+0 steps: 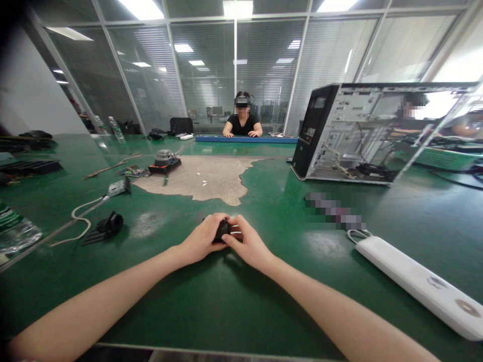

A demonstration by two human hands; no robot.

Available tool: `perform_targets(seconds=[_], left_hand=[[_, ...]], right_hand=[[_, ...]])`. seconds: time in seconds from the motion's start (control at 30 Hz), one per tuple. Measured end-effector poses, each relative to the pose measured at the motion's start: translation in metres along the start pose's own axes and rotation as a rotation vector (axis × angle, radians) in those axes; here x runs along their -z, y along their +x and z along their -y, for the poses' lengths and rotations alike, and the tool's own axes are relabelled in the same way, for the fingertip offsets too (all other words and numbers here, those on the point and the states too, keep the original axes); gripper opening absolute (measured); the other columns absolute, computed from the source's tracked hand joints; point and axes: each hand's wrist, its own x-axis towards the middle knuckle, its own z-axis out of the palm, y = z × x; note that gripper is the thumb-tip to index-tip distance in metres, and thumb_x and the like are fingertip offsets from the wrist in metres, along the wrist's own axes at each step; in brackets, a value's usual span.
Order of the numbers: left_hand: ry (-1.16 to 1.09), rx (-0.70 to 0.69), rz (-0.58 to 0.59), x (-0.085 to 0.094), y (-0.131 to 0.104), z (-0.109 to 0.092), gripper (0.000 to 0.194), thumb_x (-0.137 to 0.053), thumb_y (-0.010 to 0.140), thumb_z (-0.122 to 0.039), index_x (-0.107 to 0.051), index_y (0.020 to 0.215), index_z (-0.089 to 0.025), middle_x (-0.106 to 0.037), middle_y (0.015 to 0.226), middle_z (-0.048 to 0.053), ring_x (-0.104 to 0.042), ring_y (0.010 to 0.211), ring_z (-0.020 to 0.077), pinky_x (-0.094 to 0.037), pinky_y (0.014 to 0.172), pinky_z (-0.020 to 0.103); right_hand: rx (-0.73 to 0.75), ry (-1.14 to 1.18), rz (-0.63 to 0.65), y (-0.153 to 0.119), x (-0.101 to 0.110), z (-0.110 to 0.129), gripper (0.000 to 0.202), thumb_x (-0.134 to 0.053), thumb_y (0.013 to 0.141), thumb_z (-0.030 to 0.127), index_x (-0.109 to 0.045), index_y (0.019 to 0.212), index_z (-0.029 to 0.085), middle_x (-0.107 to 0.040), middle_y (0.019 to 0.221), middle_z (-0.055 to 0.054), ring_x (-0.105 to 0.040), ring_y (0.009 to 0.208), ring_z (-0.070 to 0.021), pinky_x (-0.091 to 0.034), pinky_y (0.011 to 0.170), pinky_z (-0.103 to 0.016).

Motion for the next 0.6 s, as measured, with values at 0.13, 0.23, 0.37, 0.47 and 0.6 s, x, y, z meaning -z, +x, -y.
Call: perform_targets(seconds=[0.13, 0.23, 0.37, 0.47, 0.6], left_hand=[[0.006, 0.0, -0.007, 0.0001, -0.0002, -0.0003, 0.056, -0.063, 0.07, -0.024, -0.03, 0.115, -0.021, -0.045, 0.113, 0.008, -0.045, 0.098, 0.0229, -0.04, 0.083, 0.038], [0.006, 0.0, -0.011, 0.0005, 0.0001, -0.001, 0.055, -0.063, 0.071, -0.027, -0.031, 0.114, -0.021, -0.046, 0.111, 0.007, -0.045, 0.097, 0.023, -0.041, 0.083, 0.038], [-0.004, 0.004, -0.002, 0.0014, 0.0007, -0.0008, 0.056, -0.064, 0.07, -0.027, -0.031, 0.115, -0.021, -0.046, 0.11, 0.007, -0.046, 0.097, 0.0232, -0.041, 0.082, 0.039], [-0.016, 0.014, 0.01, 0.0018, 0.0007, 0.0, 0.056, -0.063, 0.07, -0.025, -0.03, 0.115, -0.022, -0.045, 0.112, 0.007, -0.046, 0.098, 0.0231, -0.041, 0.082, 0.039], [-0.027, 0.014, 0.006, 0.0014, 0.0005, 0.0006, 0.055, -0.062, 0.071, -0.023, -0.03, 0.116, -0.023, -0.045, 0.114, 0.007, -0.045, 0.099, 0.0229, -0.04, 0.083, 0.039]], right_hand=[[-0.04, 0.02, -0.027, 0.0027, -0.0013, -0.0013, 0.015, -0.05, 0.08, 0.03, -0.041, 0.088, 0.022, -0.052, 0.081, 0.001, -0.056, 0.076, -0.0126, -0.05, 0.067, -0.028], [-0.066, -0.006, -0.067, 0.0066, -0.0013, -0.0034, 0.017, -0.051, 0.079, 0.032, -0.042, 0.087, 0.021, -0.053, 0.081, 0.0, -0.056, 0.074, -0.0129, -0.049, 0.064, -0.027], [-0.074, -0.053, -0.051, 0.0072, -0.0001, -0.0034, 0.017, -0.051, 0.079, 0.031, -0.044, 0.09, 0.02, -0.054, 0.083, -0.001, -0.056, 0.074, -0.0131, -0.049, 0.066, -0.028], [-0.029, -0.057, -0.006, 0.0039, 0.0006, -0.0007, 0.015, -0.051, 0.079, 0.028, -0.043, 0.09, 0.021, -0.053, 0.084, 0.0, -0.056, 0.079, -0.0134, -0.049, 0.07, -0.028], [0.01, -0.051, -0.004, 0.0011, 0.0001, 0.0019, 0.018, -0.053, 0.079, 0.027, -0.042, 0.092, 0.022, -0.052, 0.088, 0.0, -0.055, 0.084, -0.0135, -0.048, 0.075, -0.029]])
